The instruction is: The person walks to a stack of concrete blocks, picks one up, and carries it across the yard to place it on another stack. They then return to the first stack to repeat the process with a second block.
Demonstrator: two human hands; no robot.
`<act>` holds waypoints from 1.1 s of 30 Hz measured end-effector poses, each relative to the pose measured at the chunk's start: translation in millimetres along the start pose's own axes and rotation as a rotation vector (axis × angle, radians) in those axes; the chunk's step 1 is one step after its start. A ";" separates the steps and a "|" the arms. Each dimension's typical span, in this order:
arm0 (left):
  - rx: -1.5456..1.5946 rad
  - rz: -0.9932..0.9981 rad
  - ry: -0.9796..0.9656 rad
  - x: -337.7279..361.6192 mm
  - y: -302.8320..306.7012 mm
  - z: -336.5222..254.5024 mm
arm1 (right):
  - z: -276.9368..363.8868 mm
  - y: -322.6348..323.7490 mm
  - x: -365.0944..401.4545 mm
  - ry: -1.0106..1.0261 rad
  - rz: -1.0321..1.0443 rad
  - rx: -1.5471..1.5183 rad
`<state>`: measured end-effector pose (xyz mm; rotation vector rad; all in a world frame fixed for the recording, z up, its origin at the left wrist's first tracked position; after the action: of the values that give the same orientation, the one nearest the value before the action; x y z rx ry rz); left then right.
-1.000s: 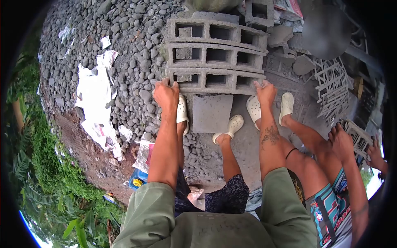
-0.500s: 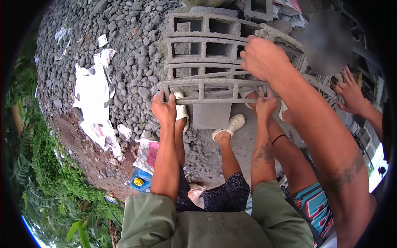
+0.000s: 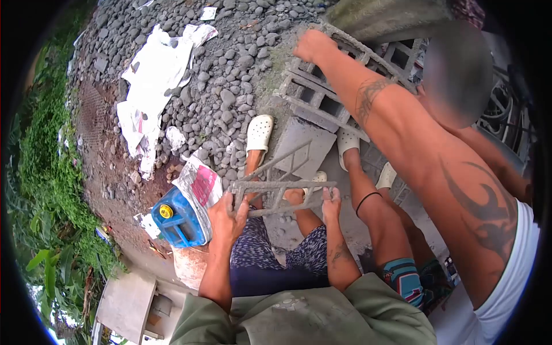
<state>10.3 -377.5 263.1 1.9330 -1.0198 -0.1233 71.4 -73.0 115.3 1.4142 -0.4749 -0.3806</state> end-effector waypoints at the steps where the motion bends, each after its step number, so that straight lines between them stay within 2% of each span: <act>1: 0.008 -0.026 -0.002 12.1 19.6 -5.5 | 18.1 10.7 58.7 -0.188 -0.093 -0.310; 3: 0.023 -0.087 -0.185 35.7 60.3 -31.8 | 75.6 20.9 216.3 -0.684 -0.138 -1.090; 4: 0.027 -0.105 -0.197 47.0 79.9 -40.6 | 109.5 21.5 271.6 -0.934 -0.153 -1.430; 5: 0.044 -0.128 -0.145 58.5 99.7 -44.9 | 134.4 16.1 304.6 -1.090 -0.112 -1.577; 7: 0.056 -0.148 -0.102 79.8 136.1 -56.8 | 160.3 -10.9 321.1 -1.313 -0.084 -1.727; 9: 0.002 -0.181 -0.157 100.9 168.9 -75.5 | 172.0 -33.0 329.5 -1.409 0.058 -1.413; 10: -0.018 -0.170 -0.096 108.7 181.5 -73.5 | 173.0 -26.9 331.4 -1.431 0.060 -1.404; 12: 0.025 -0.203 0.027 121.2 200.0 -65.5 | 182.8 -10.1 315.1 -1.205 0.137 -1.639; 13: 0.033 -0.216 0.083 122.5 207.0 -63.6 | 182.9 3.3 321.1 -1.221 0.140 -1.625; 15: 0.091 -0.259 0.248 124.9 213.3 -44.4 | 179.5 39.4 321.0 -1.276 0.282 -1.465; 18: 0.059 -0.192 0.268 123.2 210.1 -25.4 | 185.9 45.8 349.9 -1.260 0.363 -1.418; 19: 0.051 -0.178 0.287 124.0 209.4 -21.8 | 194.0 45.0 361.7 -1.415 0.375 -1.657; 20: 0.091 -0.123 0.304 120.6 203.5 -19.0 | 197.9 46.7 367.2 -1.416 0.395 -1.655; 22: 0.124 -0.069 0.339 110.5 200.5 -15.6 | 193.1 84.2 358.7 -1.581 0.081 -1.767; 24: 0.057 0.032 0.319 95.6 195.6 -16.6 | 191.9 78.3 365.4 -1.565 0.093 -1.770; 26: 0.039 0.072 0.330 85.6 193.4 -3.7 | 197.0 50.3 388.2 -1.274 0.379 -1.512; 27: 0.006 0.084 0.285 83.2 192.7 7.7 | 197.4 56.0 388.1 -1.277 0.385 -1.508; 29: 0.075 0.123 0.320 76.6 195.3 5.1 | 189.8 80.7 381.4 -1.125 0.383 -1.243; 32: 0.101 0.108 0.251 81.0 200.3 15.3 | 189.1 104.4 395.3 -1.051 0.342 -1.159; 33: 0.119 0.134 0.267 84.5 200.2 14.1 | 188.2 130.9 389.0 -1.009 0.305 -1.091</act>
<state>-61.9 -493.2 432.8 1.9182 -0.9901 0.2700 298.5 -418.6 296.5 0.0016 -1.0600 -0.9227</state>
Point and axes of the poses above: each hand's wrist, its own x-axis away from the middle knuckle, its own y-axis out of the back of the hand, z = x × y, the point moved 7 cm from there along -x, towards the middle knuckle, and after that the axes turned 9 degrees about -z, right-handed, at the moved point
